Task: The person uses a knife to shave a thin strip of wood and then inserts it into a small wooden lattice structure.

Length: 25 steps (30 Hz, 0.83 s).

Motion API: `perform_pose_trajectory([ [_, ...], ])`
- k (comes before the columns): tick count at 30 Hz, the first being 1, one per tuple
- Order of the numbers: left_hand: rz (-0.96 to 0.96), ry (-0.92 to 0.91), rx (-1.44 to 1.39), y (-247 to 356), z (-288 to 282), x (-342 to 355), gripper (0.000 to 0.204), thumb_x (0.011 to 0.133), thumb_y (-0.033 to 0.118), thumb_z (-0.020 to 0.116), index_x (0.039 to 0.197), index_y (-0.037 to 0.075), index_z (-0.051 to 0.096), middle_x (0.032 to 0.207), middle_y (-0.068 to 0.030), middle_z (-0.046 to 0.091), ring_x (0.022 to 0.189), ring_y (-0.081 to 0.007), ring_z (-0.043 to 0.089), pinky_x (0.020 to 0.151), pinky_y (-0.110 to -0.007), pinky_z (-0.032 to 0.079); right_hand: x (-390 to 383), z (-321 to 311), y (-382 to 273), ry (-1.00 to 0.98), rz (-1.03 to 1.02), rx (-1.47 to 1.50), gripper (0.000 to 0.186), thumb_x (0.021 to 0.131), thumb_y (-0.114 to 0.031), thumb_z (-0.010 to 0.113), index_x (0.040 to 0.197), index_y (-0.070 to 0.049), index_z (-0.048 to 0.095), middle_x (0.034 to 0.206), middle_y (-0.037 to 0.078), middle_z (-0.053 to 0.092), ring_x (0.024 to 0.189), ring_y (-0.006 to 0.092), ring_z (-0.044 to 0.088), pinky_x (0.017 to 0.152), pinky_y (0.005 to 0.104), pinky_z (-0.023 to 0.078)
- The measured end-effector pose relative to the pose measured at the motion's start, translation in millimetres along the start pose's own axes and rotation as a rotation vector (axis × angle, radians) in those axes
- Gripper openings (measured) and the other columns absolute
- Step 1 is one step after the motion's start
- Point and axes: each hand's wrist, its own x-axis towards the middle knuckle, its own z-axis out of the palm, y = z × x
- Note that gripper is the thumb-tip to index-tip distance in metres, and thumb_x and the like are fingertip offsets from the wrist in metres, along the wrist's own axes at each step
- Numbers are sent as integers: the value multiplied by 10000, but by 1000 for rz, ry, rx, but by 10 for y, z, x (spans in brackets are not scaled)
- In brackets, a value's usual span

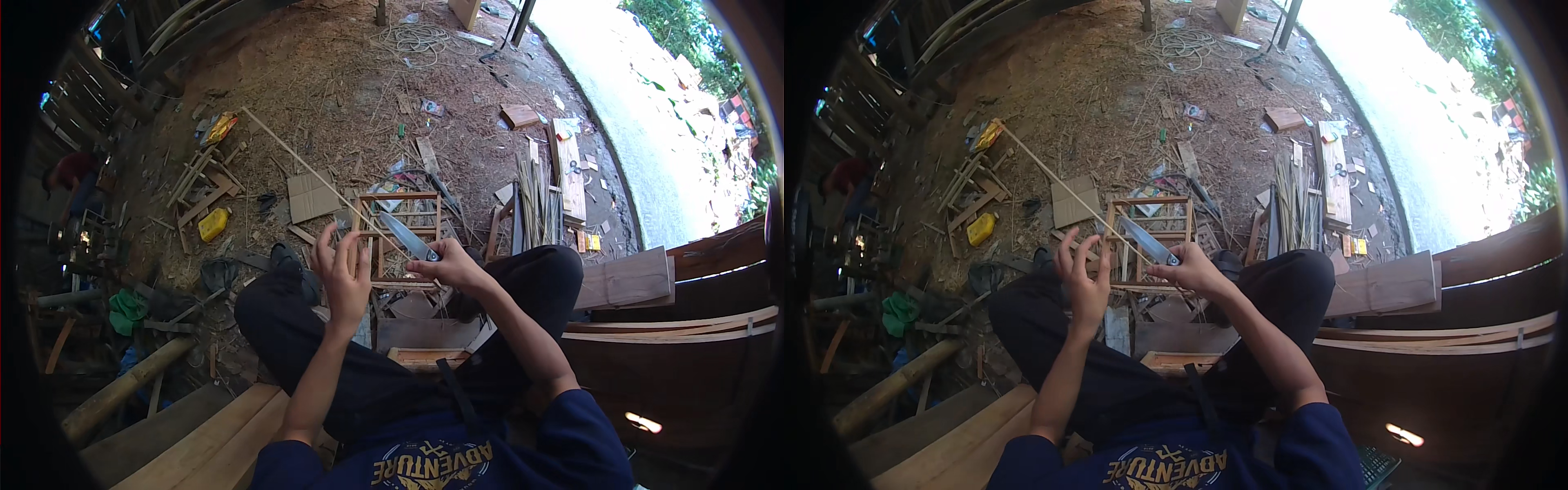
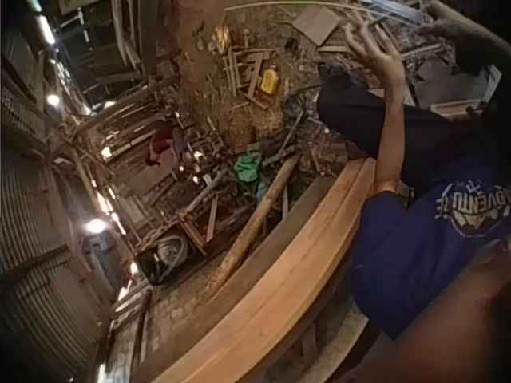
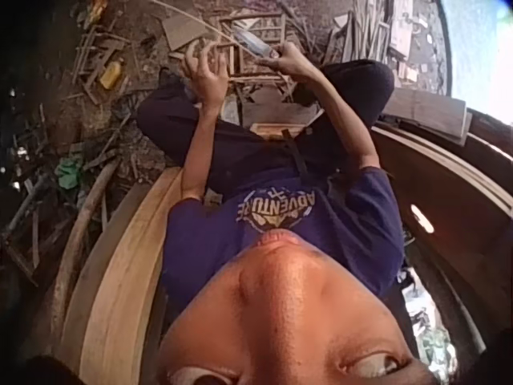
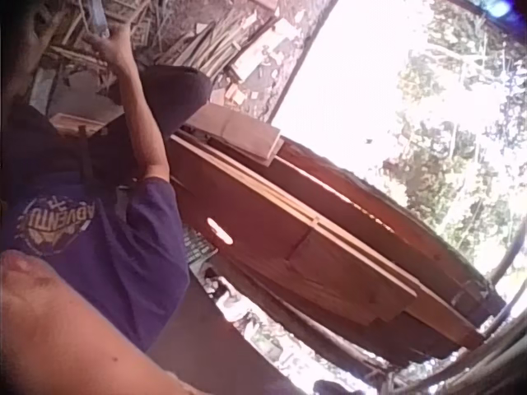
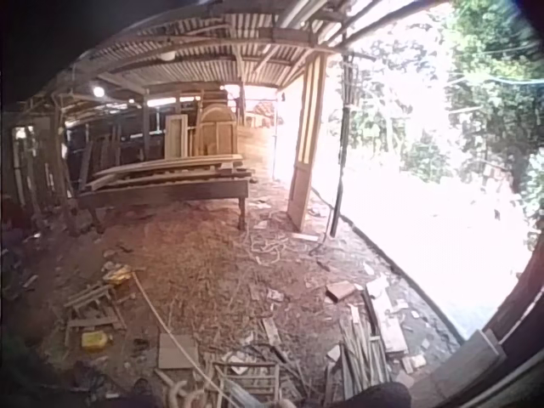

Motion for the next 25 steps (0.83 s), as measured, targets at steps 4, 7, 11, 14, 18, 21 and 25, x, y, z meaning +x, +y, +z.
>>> perform_pose_trajectory([
  [4, -528, -322, -835, -188, 389, -137, 233, 1011, 190, 628, 1202, 60, 651, 1248, -80, 614, 1184, -181, 562, 1035, -367, 419, 52, 142, 16, 31, -6, 80, 244, 901, -250, 807, 864, -18, 738, 683, -39, 633, 588, 15, 531, 520, 210, 392],
  [7, -577, -473, -1106, 12, 445, -76, 265, 1048, 193, 586, 1222, -3, 625, 1140, -46, 676, 1035, -106, 626, 934, -253, 476, -4, 229, -103, 27, -46, 179, 215, 927, -223, 778, 879, -23, 717, 659, -56, 597, 548, -1, 487, 475, 197, 345],
  [11, -562, -484, -1091, 11, 436, -80, 262, 1055, 206, 574, 1182, -10, 651, 1105, -40, 695, 1032, -96, 633, 922, -250, 478, -44, 300, -196, 27, -37, 266, 195, 934, -209, 765, 953, -23, 709, 652, -71, 566, 515, -9, 436, 446, 200, 296],
  [14, -582, -483, -1136, 20, 382, -63, 255, 1053, 214, 583, 1157, -3, 666, 1078, -35, 700, 1022, -90, 638, 909, -249, 486, -64, 311, -228, 2, -46, 313, 174, 944, -185, 755, 977, -29, 686, 634, -73, 545, 498, -8, 431, 429, 199, 288],
  [18, -618, -448, -1263, -10, 291, -36, 248, 1053, 222, 585, 1140, 7, 672, 1026, -39, 700, 949, -96, 659, 855, -249, 523, -123, 345, -406, -18, -77, 366, 181, 938, -186, 763, 1017, -42, 689, 653, -76, 555, 499, -10, 424, 437, 196, 290],
  [21, -562, -407, -1094, -63, 326, -49, 258, 1063, 237, 564, 1136, 13, 668, 978, -53, 701, 871, -115, 679, 812, -267, 558, -51, 274, -304, 109, -185, 290, 208, 930, -192, 773, 1055, -49, 688, 668, -81, 564, 500, -12, 416, 445, 191, 283],
  [25, -648, -434, -1209, -37, 243, -31, 264, 1066, 242, 555, 1156, 17, 659, 936, -65, 701, 815, -139, 689, 806, -294, 581, -9, 120, -206, 213, -115, 281, 324, 938, -247, 762, 1165, -27, 691, 786, -54, 661, 581, -8, 480, 499, 182, 334],
])
